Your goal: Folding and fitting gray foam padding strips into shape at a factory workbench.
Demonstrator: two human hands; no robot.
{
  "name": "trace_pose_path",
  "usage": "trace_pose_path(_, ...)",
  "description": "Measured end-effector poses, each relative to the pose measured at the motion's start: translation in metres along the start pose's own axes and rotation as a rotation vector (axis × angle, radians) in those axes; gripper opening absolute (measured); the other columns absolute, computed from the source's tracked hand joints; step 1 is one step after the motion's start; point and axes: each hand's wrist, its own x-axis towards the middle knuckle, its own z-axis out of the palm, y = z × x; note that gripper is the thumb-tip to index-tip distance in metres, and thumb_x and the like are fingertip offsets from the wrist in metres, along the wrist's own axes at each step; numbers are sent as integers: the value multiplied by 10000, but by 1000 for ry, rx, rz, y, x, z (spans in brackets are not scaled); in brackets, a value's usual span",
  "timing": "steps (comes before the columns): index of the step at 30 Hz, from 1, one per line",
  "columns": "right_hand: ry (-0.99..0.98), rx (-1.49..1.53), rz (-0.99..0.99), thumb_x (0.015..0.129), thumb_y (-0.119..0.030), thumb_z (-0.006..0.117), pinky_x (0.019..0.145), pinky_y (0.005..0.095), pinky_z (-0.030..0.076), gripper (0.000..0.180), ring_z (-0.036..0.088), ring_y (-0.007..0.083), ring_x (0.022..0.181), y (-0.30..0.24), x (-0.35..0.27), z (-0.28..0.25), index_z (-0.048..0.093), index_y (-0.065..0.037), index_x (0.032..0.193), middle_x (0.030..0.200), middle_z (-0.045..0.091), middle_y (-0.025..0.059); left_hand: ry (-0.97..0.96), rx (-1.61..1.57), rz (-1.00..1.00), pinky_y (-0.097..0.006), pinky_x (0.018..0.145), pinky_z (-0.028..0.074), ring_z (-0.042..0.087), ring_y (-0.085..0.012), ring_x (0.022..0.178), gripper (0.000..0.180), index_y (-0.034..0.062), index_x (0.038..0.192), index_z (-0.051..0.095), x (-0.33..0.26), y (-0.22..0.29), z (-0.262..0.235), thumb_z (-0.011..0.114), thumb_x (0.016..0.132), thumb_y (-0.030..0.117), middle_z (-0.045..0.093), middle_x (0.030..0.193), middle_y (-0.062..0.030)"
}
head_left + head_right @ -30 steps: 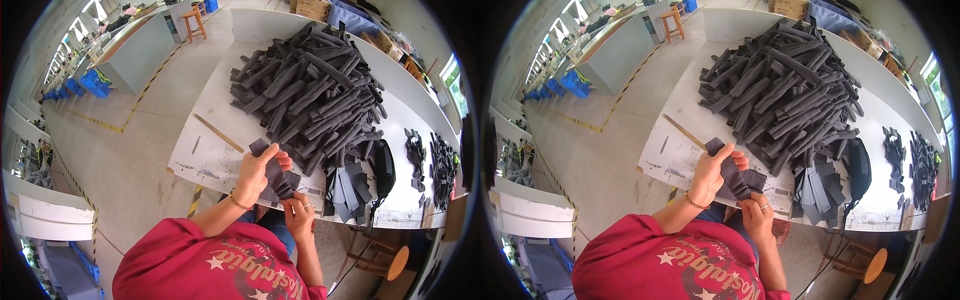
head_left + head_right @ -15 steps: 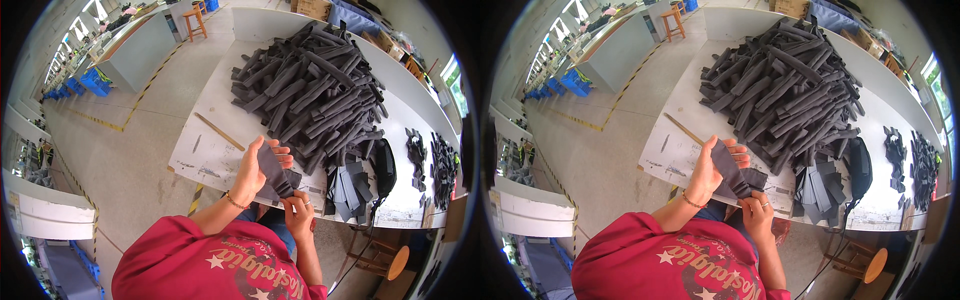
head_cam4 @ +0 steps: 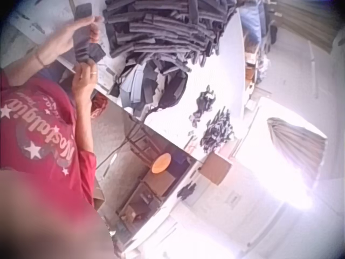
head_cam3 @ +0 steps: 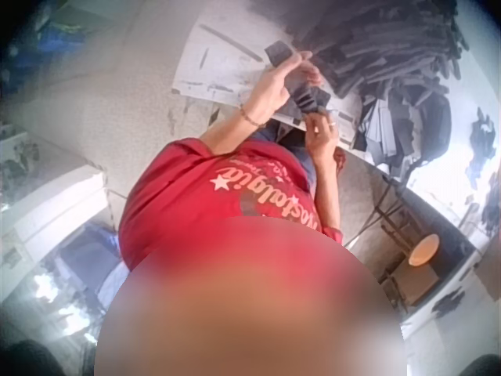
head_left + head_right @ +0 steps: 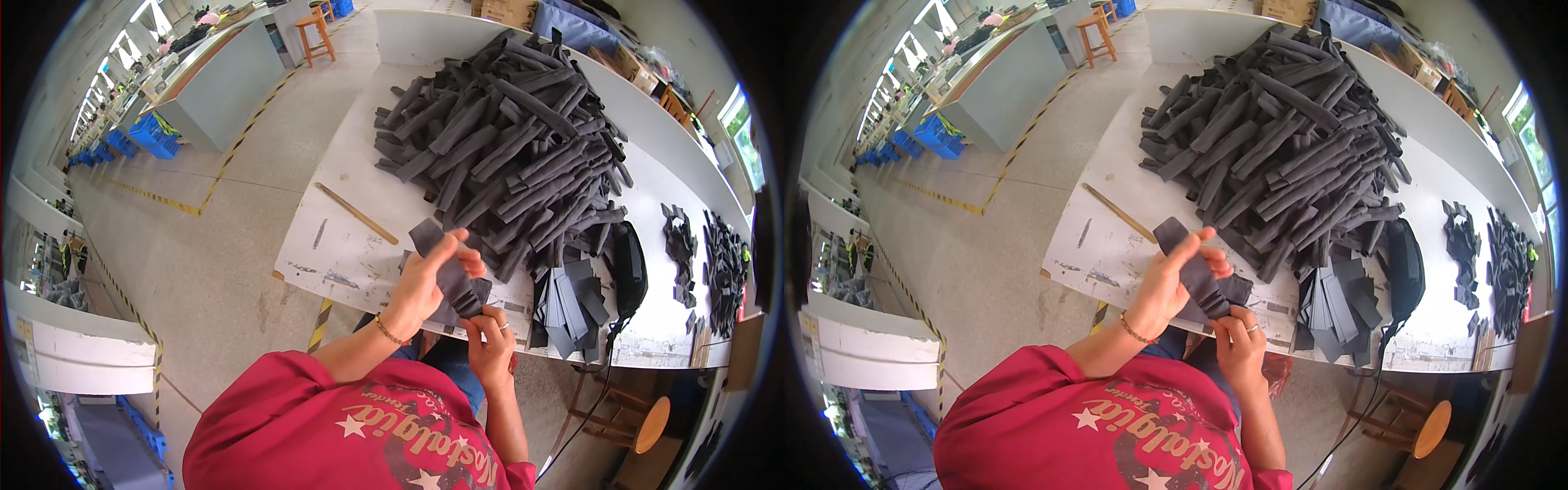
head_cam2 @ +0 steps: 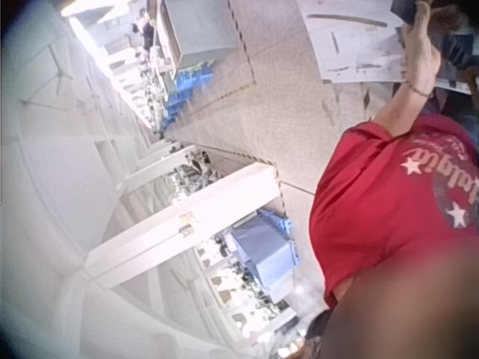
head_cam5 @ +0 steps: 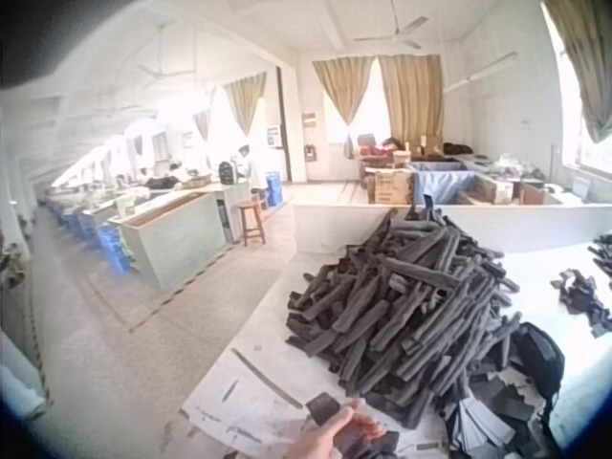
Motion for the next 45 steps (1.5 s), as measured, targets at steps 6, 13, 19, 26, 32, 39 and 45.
trace_pose_path(6,47,-37,-55,747,15,758,588,351,474,199,600,263,683,-1,7,1,598,-9,862,927,617,130,-178,-11,38,-407,805,552,659,-237,778,327,-10,1047,602,10,-18,-25,511,1013,302,646,821,-106)
trace_pose_path(13,280,829,636,856,-15,707,743,226,451,156,522,103,775,-1,8,22,552,-9,838,992,550,31,-103,75,120,-406,816,547,684,-286,879,326,4,1066,597,9,-18,-16,501,1016,312,681,905,-126)
trace_pose_path(19,326,823,659,945,-98,609,758,260,505,121,528,99,906,-16,24,-2,586,18,917,1063,547,61,-132,33,223,-409,856,535,682,-292,915,314,6,1083,599,9,-7,-17,526,1004,302,679,928,-125)
trace_pose_path(26,268,1133,811,957,-129,603,628,286,539,90,594,94,742,16,16,12,620,-40,965,876,621,2,-135,-74,78,-417,879,531,673,-291,936,320,8,1110,592,15,-17,-31,534,1000,303,677,917,-111)
trace_pose_path(32,172,985,852,941,-116,627,662,281,540,95,626,127,729,4,23,15,600,-25,950,891,642,48,-71,-33,133,-416,925,511,651,-240,892,302,4,1112,571,24,-19,-35,529,1004,283,652,916,-73)
trace_pose_path(39,247,1052,884,857,-31,716,538,266,517,165,617,126,588,16,8,20,554,-63,857,741,643,53,-125,-284,33,-395,918,510,590,-181,793,281,6,1105,563,33,-31,-55,490,1022,265,583,811,-50)
trace_pose_path(45,175,1028,879,860,-40,716,524,260,494,158,609,121,585,30,5,13,560,-60,862,742,641,50,-44,-59,-7,-397,920,500,605,-176,844,288,-16,1087,601,21,-15,-40,496,1017,243,635,883,-68)
